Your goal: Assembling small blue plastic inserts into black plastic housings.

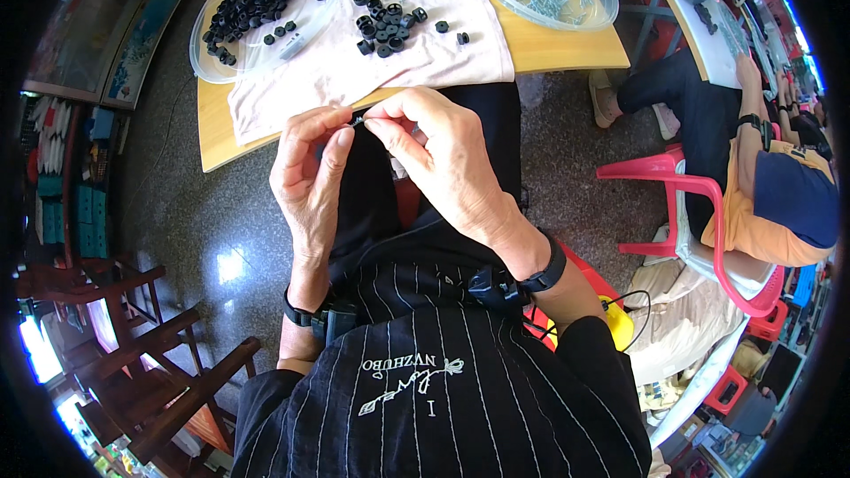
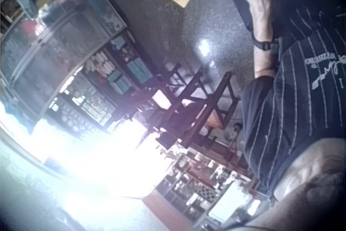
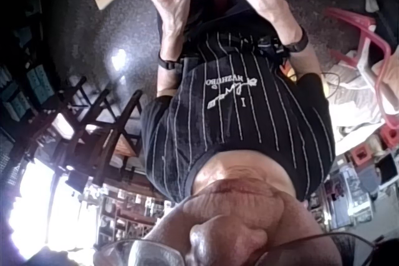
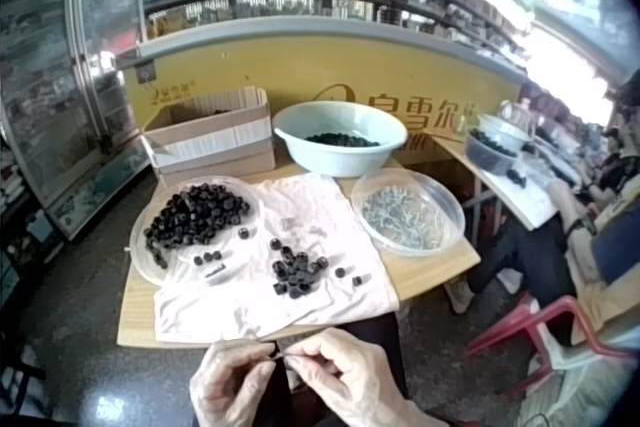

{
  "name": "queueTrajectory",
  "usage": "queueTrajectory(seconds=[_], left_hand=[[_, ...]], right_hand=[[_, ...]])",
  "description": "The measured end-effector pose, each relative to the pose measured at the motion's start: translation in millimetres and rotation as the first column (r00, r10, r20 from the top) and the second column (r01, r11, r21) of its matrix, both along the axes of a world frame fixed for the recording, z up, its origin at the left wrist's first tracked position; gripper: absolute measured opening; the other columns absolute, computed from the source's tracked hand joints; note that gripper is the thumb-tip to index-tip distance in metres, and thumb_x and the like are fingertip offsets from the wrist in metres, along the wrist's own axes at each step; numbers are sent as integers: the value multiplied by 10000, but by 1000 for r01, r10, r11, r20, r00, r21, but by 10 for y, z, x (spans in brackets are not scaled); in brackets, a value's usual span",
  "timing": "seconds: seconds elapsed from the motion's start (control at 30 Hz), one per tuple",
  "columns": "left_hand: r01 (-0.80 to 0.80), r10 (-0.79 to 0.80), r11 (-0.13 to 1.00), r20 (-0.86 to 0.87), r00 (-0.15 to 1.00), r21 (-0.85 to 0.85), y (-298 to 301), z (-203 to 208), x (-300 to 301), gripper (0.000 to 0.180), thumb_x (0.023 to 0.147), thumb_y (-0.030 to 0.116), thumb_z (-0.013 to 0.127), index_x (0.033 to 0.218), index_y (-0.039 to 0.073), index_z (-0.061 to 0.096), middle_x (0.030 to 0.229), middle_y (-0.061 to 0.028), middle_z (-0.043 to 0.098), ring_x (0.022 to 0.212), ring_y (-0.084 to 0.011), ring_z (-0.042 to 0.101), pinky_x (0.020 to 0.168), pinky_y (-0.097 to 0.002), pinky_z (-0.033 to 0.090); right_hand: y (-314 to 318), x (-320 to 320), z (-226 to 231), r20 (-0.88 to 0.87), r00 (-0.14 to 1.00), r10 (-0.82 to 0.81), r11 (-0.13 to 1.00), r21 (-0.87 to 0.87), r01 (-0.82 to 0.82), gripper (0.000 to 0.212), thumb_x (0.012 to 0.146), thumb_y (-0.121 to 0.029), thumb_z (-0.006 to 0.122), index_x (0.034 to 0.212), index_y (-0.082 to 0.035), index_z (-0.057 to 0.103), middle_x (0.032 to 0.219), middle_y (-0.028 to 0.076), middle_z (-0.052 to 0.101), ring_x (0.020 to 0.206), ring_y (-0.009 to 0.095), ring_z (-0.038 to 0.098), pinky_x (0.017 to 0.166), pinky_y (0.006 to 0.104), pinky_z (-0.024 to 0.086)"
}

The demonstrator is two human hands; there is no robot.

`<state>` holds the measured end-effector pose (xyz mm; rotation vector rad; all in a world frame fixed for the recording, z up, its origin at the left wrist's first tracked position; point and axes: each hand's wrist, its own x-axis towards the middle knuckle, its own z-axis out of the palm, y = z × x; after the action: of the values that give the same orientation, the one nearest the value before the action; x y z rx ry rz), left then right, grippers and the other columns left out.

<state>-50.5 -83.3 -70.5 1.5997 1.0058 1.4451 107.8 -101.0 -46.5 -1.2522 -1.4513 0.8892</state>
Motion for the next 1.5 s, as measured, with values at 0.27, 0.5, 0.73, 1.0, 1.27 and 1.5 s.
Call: queueTrajectory(seconds=[0.27,0.5,0.73,1.0,1.27,1.5], left_hand=[[33,-36,999,-82,996,-28,-12,2,-23,148,840,11,687,986,6,672,938,-60,650,802,-106,593,739,-236,477],[333,-173,902,475,863,-275,-27,-58,30,131,885,24,651,1014,1,652,951,-42,646,860,-116,610,808,-237,479],[373,-122,871,597,793,-318,-30,-75,52,144,875,30,666,1011,-3,632,938,-53,658,849,-96,609,787,-226,485],[214,-55,897,382,923,-388,-63,-40,51,147,867,21,677,1005,-2,632,912,-24,652,818,-64,587,741,-202,468],[15,-13,985,15,1000,-170,-21,-119,49,147,829,-20,691,961,1,630,875,-22,639,767,-62,561,697,-201,463],[-33,28,998,-86,996,-62,10,-146,42,145,812,-19,698,940,1,631,846,-42,633,745,-90,568,681,-221,464]], right_hand=[[-32,1,11,-77,996,36,992,-121,-46,137,927,-136,616,967,-6,629,814,20,624,622,47,531,556,196,452],[9,118,-33,-631,770,92,849,-355,-392,174,950,-197,586,1018,-41,624,836,-16,590,726,35,532,587,186,444],[51,84,-130,-698,715,32,842,-366,-396,216,929,-201,625,1015,-4,642,853,18,641,631,39,536,571,172,456],[13,54,-68,-221,975,24,984,-168,-62,138,908,-104,634,1002,-4,652,835,31,657,668,39,567,562,189,490],[23,49,-55,-163,986,17,983,-177,-46,115,898,-79,639,984,-3,635,846,25,653,675,46,562,563,197,494],[45,31,-170,-47,999,2,999,-48,-5,117,870,-49,656,971,-2,620,837,49,645,685,66,562,589,215,464]])
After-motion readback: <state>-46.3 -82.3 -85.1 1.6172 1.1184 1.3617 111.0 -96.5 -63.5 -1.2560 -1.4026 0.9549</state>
